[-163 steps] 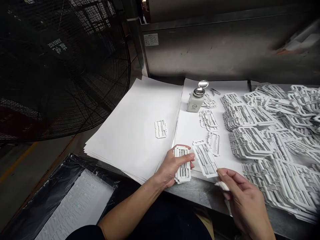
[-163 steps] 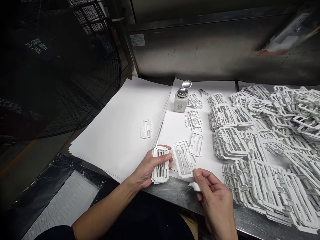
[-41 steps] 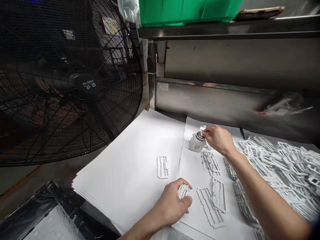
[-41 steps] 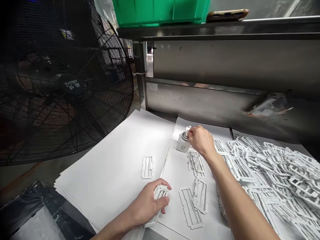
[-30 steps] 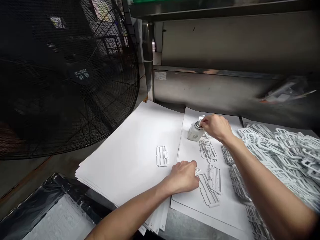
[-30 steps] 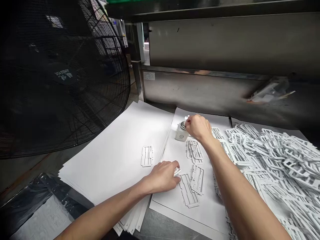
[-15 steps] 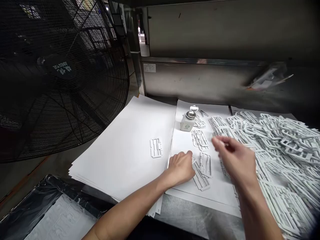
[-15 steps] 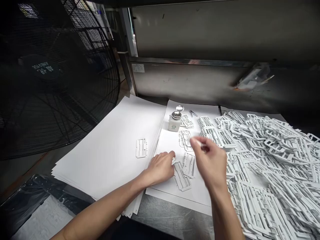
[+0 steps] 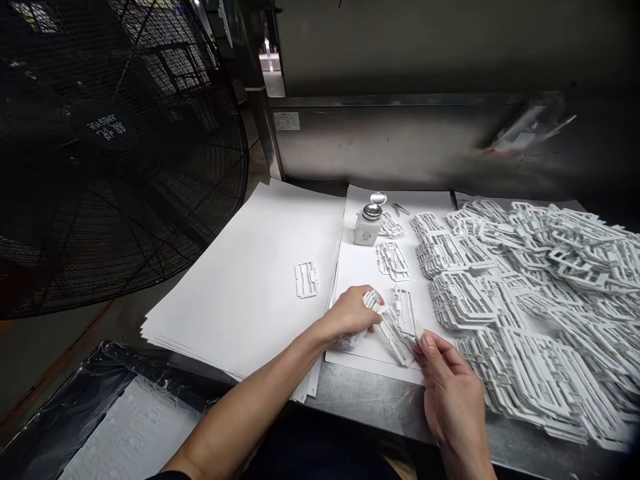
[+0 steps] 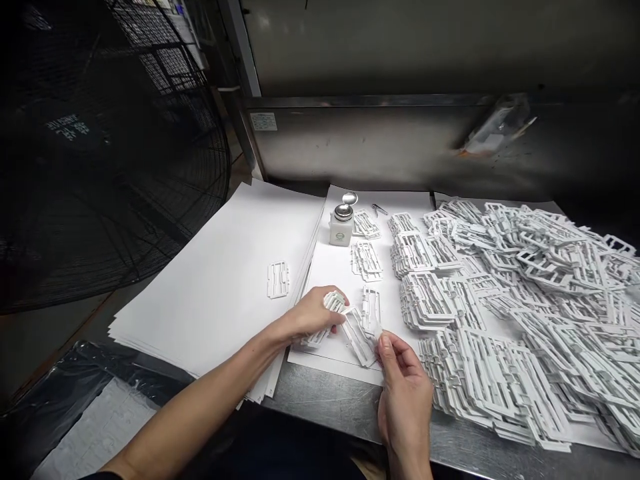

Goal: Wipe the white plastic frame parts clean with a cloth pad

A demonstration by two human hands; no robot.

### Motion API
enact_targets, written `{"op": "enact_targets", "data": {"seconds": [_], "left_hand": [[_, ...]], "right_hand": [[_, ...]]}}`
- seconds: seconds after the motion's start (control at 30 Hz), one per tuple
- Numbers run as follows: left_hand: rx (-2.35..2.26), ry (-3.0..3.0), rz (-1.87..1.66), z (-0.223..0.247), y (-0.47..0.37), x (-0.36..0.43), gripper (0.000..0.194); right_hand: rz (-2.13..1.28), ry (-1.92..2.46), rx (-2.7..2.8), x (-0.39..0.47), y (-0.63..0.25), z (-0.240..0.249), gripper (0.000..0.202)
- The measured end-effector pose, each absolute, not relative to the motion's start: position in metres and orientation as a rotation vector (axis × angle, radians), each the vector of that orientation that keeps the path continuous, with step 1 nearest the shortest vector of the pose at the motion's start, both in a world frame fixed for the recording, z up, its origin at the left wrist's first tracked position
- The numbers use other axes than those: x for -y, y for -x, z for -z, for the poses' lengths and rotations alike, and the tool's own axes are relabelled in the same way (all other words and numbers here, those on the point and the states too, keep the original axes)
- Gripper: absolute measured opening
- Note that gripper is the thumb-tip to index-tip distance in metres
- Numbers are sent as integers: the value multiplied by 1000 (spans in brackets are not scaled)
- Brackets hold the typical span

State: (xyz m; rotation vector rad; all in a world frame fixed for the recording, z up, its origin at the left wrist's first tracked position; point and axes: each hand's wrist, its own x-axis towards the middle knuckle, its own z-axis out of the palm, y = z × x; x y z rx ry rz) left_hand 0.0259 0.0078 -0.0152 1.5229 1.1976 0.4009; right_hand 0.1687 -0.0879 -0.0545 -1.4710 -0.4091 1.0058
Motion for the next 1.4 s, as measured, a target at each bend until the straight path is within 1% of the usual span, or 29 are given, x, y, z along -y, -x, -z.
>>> {"op": "enact_targets", "data": {"seconds": [0.2, 0.3, 0.47, 0.6, 0.7, 0.87, 1.0, 1.2, 1.4], "left_hand": [[-1160, -1145, -730, 15, -1, 26, 27], [-1130, -1015, -815, 8, 17, 39, 27], [-1069, -1020, -823, 4, 29, 53, 26], [-1052, -1045, -796, 5, 25, 61, 27], [-1034, -1056, -776, 3, 21, 64, 26], [-1014, -1030, -805, 2, 21, 65, 27], [-1038, -1008, -820, 3, 20, 63, 32], [-1070, -960, -913, 5, 14, 59, 31], [-1182, -930, -940, 9, 11, 57, 29]], "right_hand": [[-1206, 1373, 452, 100, -165, 41, 34], [-1211, 1412, 523, 108, -163, 40, 36], [-1051, 1560, 719, 110, -163, 30, 41], [-874, 1676, 957, 107, -149, 12, 33], [-745, 1686, 1163, 103, -136, 6, 27], [-576, 1772, 1267, 99, -144, 12, 26], [-526, 1874, 1204, 104, -159, 10, 29], [-478, 1748, 1459, 129, -164, 8, 21], [-478, 1896, 1316, 159, -176, 13, 22]]}}
